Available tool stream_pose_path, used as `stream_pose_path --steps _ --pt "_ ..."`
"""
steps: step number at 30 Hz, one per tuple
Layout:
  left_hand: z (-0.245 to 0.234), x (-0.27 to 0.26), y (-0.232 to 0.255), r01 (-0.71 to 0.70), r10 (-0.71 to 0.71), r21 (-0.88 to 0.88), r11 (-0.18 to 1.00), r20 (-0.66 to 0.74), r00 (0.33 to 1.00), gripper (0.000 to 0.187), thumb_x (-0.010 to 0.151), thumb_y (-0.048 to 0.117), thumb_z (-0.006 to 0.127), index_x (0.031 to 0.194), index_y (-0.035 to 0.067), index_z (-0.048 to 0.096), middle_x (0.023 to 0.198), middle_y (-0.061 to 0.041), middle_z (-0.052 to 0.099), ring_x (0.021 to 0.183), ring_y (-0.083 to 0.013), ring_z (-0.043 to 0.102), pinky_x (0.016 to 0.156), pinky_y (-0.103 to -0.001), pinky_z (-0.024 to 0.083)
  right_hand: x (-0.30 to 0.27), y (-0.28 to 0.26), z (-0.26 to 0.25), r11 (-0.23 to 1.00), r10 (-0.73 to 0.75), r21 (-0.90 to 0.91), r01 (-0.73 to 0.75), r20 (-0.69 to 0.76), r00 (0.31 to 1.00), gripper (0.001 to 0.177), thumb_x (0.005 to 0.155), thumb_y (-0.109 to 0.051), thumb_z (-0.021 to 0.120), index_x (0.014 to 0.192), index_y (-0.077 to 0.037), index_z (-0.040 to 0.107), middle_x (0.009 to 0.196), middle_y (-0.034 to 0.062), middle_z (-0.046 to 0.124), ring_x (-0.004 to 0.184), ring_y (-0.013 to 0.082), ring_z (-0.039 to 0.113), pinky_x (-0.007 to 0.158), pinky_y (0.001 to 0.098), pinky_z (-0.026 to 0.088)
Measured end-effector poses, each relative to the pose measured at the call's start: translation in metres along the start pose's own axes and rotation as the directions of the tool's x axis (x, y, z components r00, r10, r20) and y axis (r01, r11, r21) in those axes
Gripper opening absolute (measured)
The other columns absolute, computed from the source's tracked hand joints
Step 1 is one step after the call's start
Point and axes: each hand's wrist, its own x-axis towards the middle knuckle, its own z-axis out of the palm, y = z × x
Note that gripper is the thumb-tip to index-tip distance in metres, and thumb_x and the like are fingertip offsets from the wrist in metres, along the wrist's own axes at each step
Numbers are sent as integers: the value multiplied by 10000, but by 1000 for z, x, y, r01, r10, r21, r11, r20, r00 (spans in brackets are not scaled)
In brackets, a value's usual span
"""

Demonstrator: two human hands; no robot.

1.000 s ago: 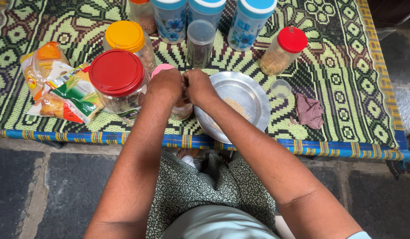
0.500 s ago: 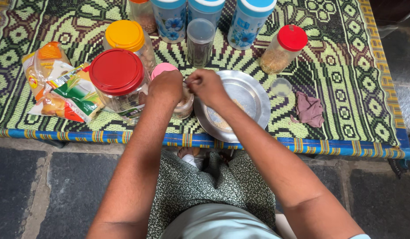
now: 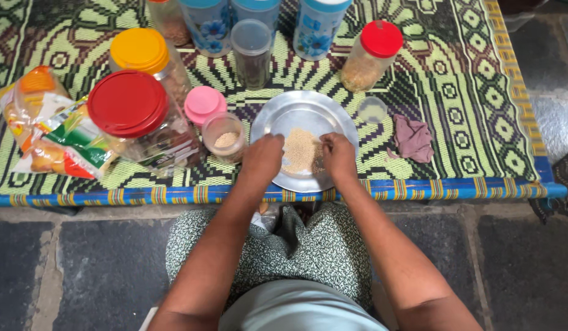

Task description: The person sits on the floor and sorts small grains on a metal plate by hand, picking out debris and transferring the grains into a plastic container. The person repeatedly scoops grains from the plate and places them into the container.

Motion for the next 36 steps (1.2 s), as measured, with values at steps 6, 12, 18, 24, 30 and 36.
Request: stream_pose_path --steps 6,12,18,24,30,36 --pt "47 -1 0 -30 44 66 997 -233 972 97 862 4 621 944 12 672 997 -181 675 951 -379 674 842 -481 559 0 0 -4 976 -48 -212 55 39 998 276 822 88 672 1078 14 747 1051 233 685 965 407 673 877 471 536" --pt "69 34 -17 -15 39 176 984 -138 990 287 848 1 604 1132 -6 653 1219 -190 668 1109 -353 658 906 -474 549 10 6 7 937 -118 -314 150 119 986 383 777 133 641 1108 -19 758 1078 231 678 1025 418 636 928 479 518" --pt "102 65 -26 -137 151 256 957 -36 988 440 951 73 498 1381 12 567 1474 -185 530 1320 -399 532 1045 -467 492 31 -1 25 880 -219 -388 275 182 959 446 730 129 638 1123 -47 755 1076 199 686 988 395 632 899 483 506" --pt "85 53 -12 -142 135 136 980 62 989 342 1022 68 481 1337 7 599 1325 -237 648 1359 -380 566 1075 -449 498 30 2 30 929 -236 -232 286 223 946 335 800 81 643 1088 -44 760 1075 199 690 1005 413 624 864 490 504" --pt "56 55 -20 -82 76 -96 992 -65 995 379 896 -63 544 1233 42 681 1288 -194 688 1213 -353 641 1033 -453 514 25 13 14 957 -183 -209 200 98 978 413 790 163 579 1095 -31 777 1091 206 690 1052 385 650 942 455 525" --pt "88 50 -12 -160 160 14 987 10 987 288 958 -29 555 1158 80 732 1234 -214 691 1258 -335 637 1074 -427 505 21 4 24 928 -172 -291 234 223 960 359 815 105 631 1097 -59 782 1078 170 718 1032 344 675 973 453 522"
